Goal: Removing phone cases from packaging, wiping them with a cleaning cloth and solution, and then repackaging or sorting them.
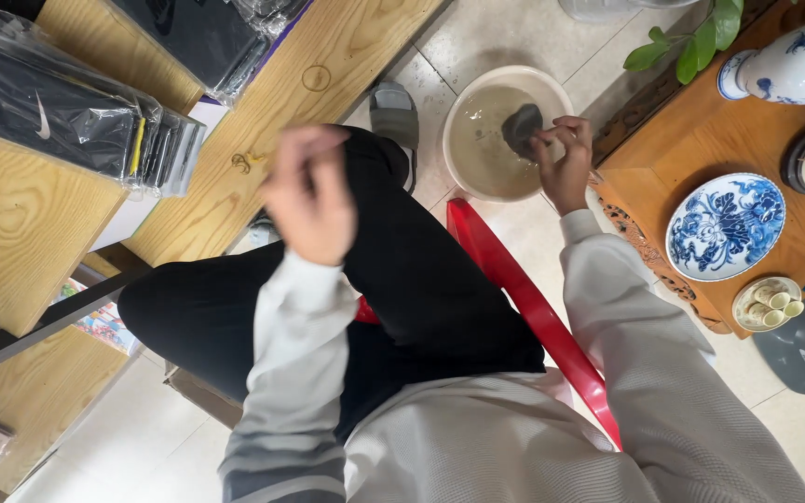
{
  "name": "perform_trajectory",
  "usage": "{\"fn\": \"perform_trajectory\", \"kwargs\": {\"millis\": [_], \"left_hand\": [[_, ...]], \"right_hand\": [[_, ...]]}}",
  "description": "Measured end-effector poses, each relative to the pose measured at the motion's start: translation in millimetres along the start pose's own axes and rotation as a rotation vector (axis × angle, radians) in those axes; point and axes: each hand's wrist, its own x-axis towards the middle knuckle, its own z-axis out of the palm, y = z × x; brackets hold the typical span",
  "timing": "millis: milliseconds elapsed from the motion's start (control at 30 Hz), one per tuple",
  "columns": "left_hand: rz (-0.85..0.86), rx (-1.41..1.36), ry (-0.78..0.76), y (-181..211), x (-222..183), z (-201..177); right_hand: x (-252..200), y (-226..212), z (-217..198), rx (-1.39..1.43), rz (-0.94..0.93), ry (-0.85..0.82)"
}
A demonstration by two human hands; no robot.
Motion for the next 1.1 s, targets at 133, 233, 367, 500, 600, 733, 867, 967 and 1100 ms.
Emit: {"fn": "perform_trajectory", "kwargs": {"millis": [133,233,367,500,600,733,867,967,1100], "left_hand": [[0.071,0.066,-0.226,43,13,75],[0.159,-0.052,-0.527,22,13,153],[0.16,0.245,-0.979,-30,-6,236],[0.174,0.117,-1.259,-40,-33,250],[0.193,0.133,-1.287,-65,-54,269],[0.254,0.172,-1.188,-60,-52,263],[0.554,0.412,-1.054,-64,-62,285],[0.899,0.557,-0.812,-80,-89,313],[1.194,0.537,-0.58,-67,-96,303]], "right_hand": [[0,-1,-6,0.054,-0.007,-0.008],[-4,-11,-19,0.028,-0.024,-0.061],[5,-41,-35,0.28,0.079,-0.165],[4,-51,-45,0.592,0.151,-0.161],[5,-37,-47,0.478,0.154,-0.118],[8,-44,-53,0.481,0.164,-0.074],[17,-51,-65,0.571,0.329,-0.108],[24,-46,-81,0.669,0.443,-0.336],[33,-52,-87,0.855,0.464,-0.683]]}}
